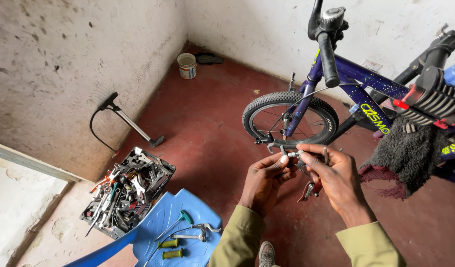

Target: Adjusting the front brake calipers of a bicycle using a T-handle hex key

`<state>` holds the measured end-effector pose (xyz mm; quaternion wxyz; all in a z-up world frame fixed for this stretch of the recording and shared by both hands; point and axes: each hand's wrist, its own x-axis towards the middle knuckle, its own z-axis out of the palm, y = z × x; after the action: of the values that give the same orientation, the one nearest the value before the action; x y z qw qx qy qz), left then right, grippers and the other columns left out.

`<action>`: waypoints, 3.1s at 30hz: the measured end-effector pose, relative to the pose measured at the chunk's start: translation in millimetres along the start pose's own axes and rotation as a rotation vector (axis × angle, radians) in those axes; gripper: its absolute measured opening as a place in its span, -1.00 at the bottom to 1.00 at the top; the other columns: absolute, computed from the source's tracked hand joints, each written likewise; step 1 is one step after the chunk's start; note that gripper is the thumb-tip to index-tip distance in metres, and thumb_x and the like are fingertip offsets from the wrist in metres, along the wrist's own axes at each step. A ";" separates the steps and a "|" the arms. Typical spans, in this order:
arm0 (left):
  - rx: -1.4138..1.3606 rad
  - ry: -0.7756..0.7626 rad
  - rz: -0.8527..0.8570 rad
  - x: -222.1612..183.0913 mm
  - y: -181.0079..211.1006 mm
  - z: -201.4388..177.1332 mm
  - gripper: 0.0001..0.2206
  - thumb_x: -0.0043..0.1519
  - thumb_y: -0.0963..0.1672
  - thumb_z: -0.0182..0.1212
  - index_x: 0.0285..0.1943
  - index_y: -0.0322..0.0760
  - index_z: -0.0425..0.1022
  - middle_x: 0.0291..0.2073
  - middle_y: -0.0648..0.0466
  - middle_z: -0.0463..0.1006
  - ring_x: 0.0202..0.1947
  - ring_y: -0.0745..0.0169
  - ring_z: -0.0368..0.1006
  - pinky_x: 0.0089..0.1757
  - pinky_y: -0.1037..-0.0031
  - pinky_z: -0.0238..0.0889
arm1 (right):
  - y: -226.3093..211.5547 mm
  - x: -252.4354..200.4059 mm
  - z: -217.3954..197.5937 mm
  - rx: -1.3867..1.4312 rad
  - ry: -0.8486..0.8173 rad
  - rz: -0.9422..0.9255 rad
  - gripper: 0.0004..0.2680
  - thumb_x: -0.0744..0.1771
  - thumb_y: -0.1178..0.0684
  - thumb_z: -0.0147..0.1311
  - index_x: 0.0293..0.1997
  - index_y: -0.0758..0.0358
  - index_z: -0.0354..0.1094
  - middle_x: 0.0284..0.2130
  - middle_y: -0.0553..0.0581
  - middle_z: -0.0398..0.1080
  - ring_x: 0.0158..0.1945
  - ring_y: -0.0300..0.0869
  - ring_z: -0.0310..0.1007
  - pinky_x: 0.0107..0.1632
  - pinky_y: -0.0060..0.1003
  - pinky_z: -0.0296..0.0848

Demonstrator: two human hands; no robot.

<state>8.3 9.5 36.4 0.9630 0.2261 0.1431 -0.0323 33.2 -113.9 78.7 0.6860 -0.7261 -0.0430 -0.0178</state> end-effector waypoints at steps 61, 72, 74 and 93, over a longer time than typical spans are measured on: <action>0.031 0.076 -0.128 6.1 -31.9 -50.4 -0.74 0.08 -0.27 0.24 -0.08 -0.65 0.46 -0.38 -0.28 0.53 -0.40 -0.01 0.54 -0.28 0.34 0.48 | 43.9 -12.0 13.0 -0.101 0.210 0.312 -0.61 0.30 -0.20 0.08 -0.56 0.43 0.24 -0.81 0.14 0.08 -0.77 -0.25 0.09 -0.80 -0.42 0.08; 0.096 0.431 -0.100 -33.4 -4.9 -138.9 -0.79 0.13 -0.24 0.14 -0.07 -0.44 0.52 -0.28 -0.10 0.57 -0.40 0.28 0.40 -0.21 0.45 0.35 | 79.0 -28.2 79.8 -0.232 -0.213 0.548 -0.88 0.25 0.09 0.08 -0.35 0.35 0.43 -0.52 0.13 0.37 -0.68 -0.30 0.03 -0.67 -0.48 -0.07; 0.079 0.520 -0.059 -46.5 -2.9 -163.4 -0.77 0.13 -0.24 0.13 -0.04 -0.43 0.53 -0.28 -0.06 0.57 -0.40 0.27 0.39 -0.24 0.49 0.29 | 105.5 -33.9 99.9 -0.212 -0.294 0.572 -0.85 0.27 0.08 0.02 -0.33 0.38 0.41 -0.54 0.14 0.35 -0.70 -0.31 0.02 -0.68 -0.48 -0.09; -0.338 1.128 0.284 -37.8 -76.6 -473.6 -0.58 0.12 -0.24 0.13 0.18 -0.52 0.23 -0.28 -0.17 0.51 -0.34 0.04 0.45 -0.30 0.37 0.33 | 402.6 -115.1 247.4 -0.291 -0.888 0.925 -0.79 0.31 0.03 -0.09 -0.16 0.36 0.39 -0.36 0.20 0.45 -0.69 -0.25 0.18 -0.74 -0.52 -0.10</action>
<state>-161.2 151.3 -391.1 0.7562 0.0693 0.6030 0.2445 -54.5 106.4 -345.9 0.4347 -0.6934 -0.0025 0.5746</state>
